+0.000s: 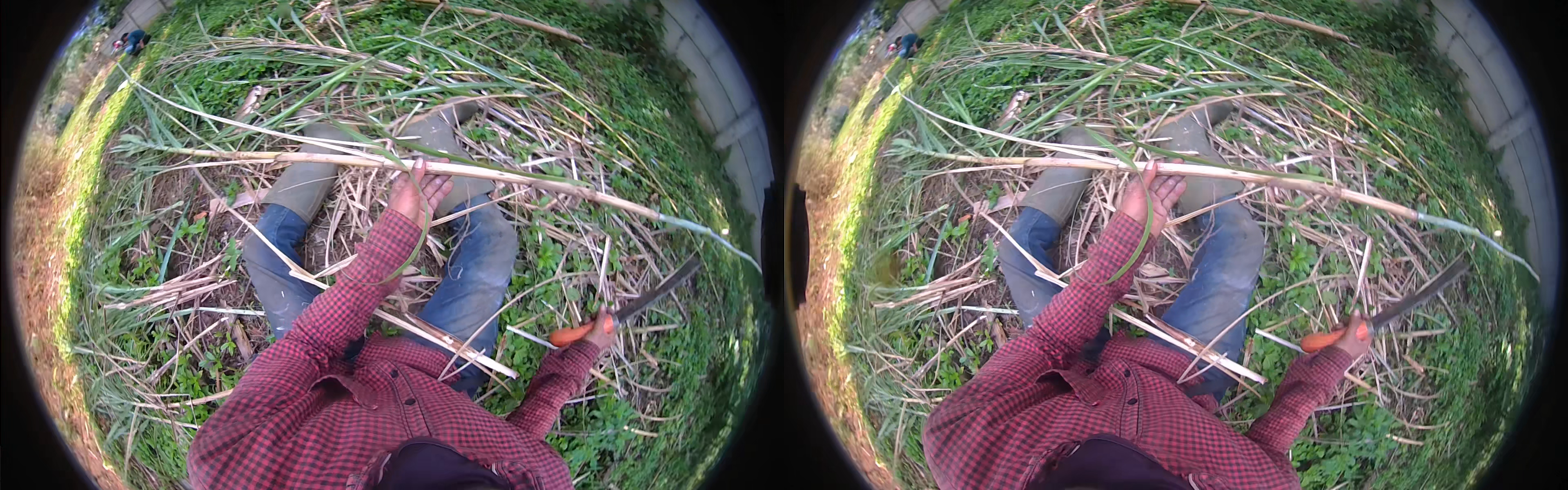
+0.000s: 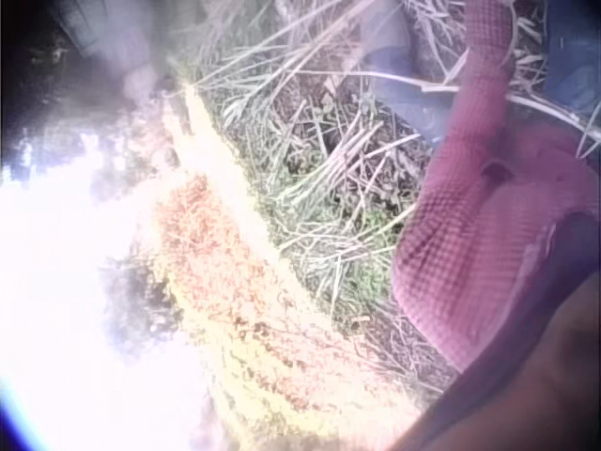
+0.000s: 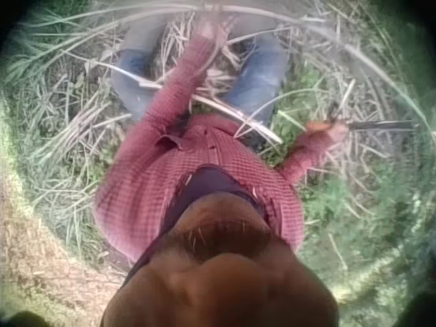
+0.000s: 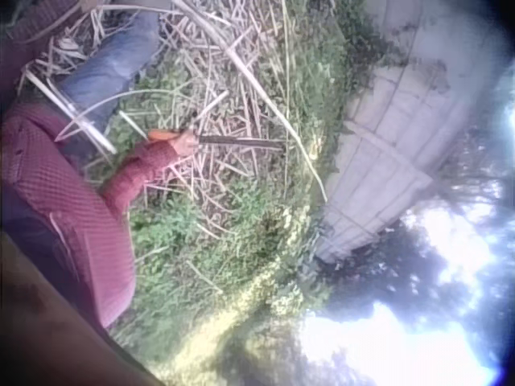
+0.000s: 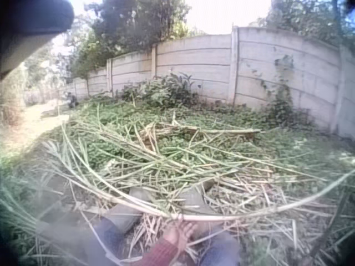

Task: The person sits on the ground and uses a knife to cut long, thin sticks into smaller pieces. They repeatedly pick up sticks, position them, and slice them with the blade, accumulating a pile of cut fragments.

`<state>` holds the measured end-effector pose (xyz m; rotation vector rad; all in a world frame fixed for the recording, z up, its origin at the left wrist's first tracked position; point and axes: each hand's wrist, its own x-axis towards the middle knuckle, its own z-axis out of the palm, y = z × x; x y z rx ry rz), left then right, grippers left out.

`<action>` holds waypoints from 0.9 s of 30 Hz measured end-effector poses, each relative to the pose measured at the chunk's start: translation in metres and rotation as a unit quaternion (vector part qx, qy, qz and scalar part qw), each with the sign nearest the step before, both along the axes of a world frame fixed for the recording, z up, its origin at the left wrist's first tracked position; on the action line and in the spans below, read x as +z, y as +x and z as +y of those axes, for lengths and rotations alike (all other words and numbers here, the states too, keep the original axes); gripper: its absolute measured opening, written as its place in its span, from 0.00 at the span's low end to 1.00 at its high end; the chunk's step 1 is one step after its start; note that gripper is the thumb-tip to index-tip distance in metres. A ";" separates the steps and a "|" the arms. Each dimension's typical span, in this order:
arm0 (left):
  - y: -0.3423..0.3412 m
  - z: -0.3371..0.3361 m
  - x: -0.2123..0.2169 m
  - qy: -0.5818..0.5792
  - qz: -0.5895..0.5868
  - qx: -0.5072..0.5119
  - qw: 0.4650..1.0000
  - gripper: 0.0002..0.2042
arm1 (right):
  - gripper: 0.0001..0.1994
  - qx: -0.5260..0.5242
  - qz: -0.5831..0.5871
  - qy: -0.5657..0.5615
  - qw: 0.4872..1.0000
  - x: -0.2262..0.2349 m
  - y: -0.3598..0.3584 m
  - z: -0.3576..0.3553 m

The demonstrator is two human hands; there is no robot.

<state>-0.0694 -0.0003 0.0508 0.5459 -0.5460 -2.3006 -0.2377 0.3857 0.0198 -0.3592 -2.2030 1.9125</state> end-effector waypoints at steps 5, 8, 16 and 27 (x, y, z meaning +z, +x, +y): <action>0.001 0.054 -0.036 -0.064 -0.110 -0.339 0.932 0.15 | 0.18 0.149 0.079 0.257 0.952 -0.021 0.035 -0.001; 0.030 0.056 -0.024 -0.326 -0.235 -0.303 0.864 0.14 | 0.20 0.179 0.062 0.320 0.928 0.003 0.055 -0.023; 0.053 -0.125 -0.071 -0.778 -0.423 -0.102 0.452 0.27 | 0.21 0.218 -0.062 0.154 0.962 -0.015 0.067 -0.042; 0.040 -0.102 -0.038 -0.828 -0.432 -0.243 0.263 0.18 | 0.31 0.207 -0.066 0.470 0.856 -0.003 0.076 -0.030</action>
